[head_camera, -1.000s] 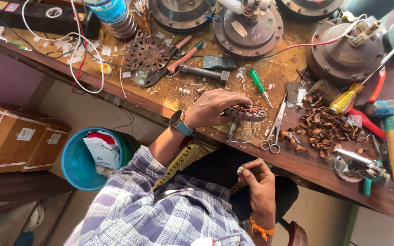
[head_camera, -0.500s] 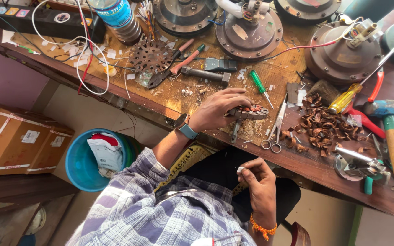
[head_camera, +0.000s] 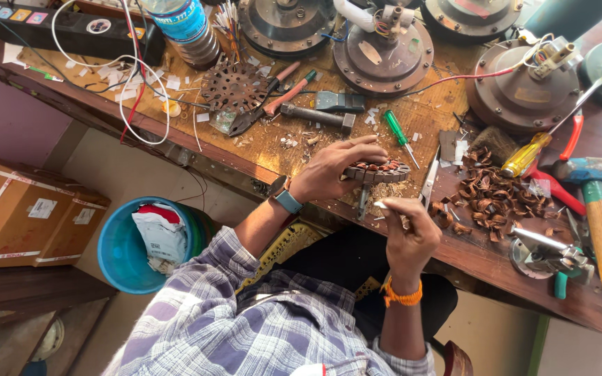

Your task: The person works on a circular electrical component, likely a motor stator, using a screwdriver to adjust or secure copper windings. They rotate the component and use their fingers to manipulate the windings while seated at a cluttered workbench.

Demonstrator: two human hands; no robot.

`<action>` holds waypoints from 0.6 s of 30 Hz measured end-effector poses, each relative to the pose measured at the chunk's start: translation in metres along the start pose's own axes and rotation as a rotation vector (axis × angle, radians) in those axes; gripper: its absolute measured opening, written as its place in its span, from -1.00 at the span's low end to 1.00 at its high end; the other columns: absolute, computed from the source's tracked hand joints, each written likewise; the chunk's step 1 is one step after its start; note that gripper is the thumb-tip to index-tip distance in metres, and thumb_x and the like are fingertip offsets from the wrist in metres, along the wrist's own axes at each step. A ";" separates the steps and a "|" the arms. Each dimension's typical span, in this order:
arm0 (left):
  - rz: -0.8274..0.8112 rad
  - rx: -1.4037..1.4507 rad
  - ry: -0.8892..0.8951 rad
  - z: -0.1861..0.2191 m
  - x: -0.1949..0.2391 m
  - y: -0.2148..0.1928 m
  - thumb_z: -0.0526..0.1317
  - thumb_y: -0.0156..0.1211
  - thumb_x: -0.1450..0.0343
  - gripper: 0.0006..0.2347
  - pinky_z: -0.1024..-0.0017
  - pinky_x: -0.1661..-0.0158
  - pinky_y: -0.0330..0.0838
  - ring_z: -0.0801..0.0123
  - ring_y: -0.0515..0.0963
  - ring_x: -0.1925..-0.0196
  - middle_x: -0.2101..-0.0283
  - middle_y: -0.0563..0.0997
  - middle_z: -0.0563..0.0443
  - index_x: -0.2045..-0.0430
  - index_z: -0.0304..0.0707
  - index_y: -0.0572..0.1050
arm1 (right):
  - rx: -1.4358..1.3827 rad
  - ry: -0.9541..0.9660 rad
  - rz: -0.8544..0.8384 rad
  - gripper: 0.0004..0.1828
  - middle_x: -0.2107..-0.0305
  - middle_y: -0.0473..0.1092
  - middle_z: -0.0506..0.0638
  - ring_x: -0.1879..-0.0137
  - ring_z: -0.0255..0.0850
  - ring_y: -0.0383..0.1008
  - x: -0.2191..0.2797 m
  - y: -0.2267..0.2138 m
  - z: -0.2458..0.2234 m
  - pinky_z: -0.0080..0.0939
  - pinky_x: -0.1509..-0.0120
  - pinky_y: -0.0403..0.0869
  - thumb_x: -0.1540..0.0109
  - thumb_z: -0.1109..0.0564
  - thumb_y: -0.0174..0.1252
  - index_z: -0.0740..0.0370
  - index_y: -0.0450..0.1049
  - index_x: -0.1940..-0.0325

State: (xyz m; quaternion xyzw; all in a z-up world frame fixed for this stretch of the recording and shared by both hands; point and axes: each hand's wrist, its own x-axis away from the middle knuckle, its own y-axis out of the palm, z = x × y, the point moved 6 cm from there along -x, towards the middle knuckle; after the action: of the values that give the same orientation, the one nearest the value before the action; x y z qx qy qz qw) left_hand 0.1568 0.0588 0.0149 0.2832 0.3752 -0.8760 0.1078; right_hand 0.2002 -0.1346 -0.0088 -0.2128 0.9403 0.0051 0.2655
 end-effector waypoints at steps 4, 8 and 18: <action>0.006 -0.017 0.027 0.003 0.001 -0.005 -0.36 0.42 -0.24 -0.52 0.22 -0.18 0.51 0.10 0.57 -0.28 -0.25 0.54 -0.13 -0.09 -0.06 0.51 | 0.188 -0.288 -0.050 -0.88 0.16 0.59 0.02 -0.02 -0.14 0.61 -0.016 0.012 -0.014 -0.17 -0.16 0.59 -0.26 0.32 0.30 0.25 0.59 0.12; -0.014 -0.024 0.053 0.010 -0.005 -0.010 -0.35 0.43 -0.27 -0.53 0.28 -0.11 0.57 0.11 0.66 -0.18 -0.14 0.64 -0.09 -0.10 -0.06 0.50 | 0.315 -0.338 -0.036 -0.87 0.11 0.57 0.06 -0.11 -0.07 0.56 -0.017 0.018 -0.022 -0.09 -0.24 0.54 -0.23 0.35 0.31 0.28 0.56 0.16; 0.054 0.212 -0.111 0.014 -0.003 -0.024 -0.33 0.43 -0.35 -0.37 0.32 0.02 0.63 0.16 0.74 0.00 0.02 0.70 -0.02 -0.35 -0.12 0.28 | 0.358 -0.370 0.031 -0.79 -0.04 0.50 0.13 -0.24 0.07 0.48 -0.008 0.035 -0.020 0.02 -0.35 0.48 -0.18 0.41 0.30 0.29 0.54 0.14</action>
State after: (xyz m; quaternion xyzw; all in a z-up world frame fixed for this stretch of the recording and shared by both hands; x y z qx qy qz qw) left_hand 0.1436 0.0654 0.0384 0.2539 0.2661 -0.9219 0.1215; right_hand 0.1826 -0.1020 0.0091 -0.1435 0.8648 -0.1184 0.4665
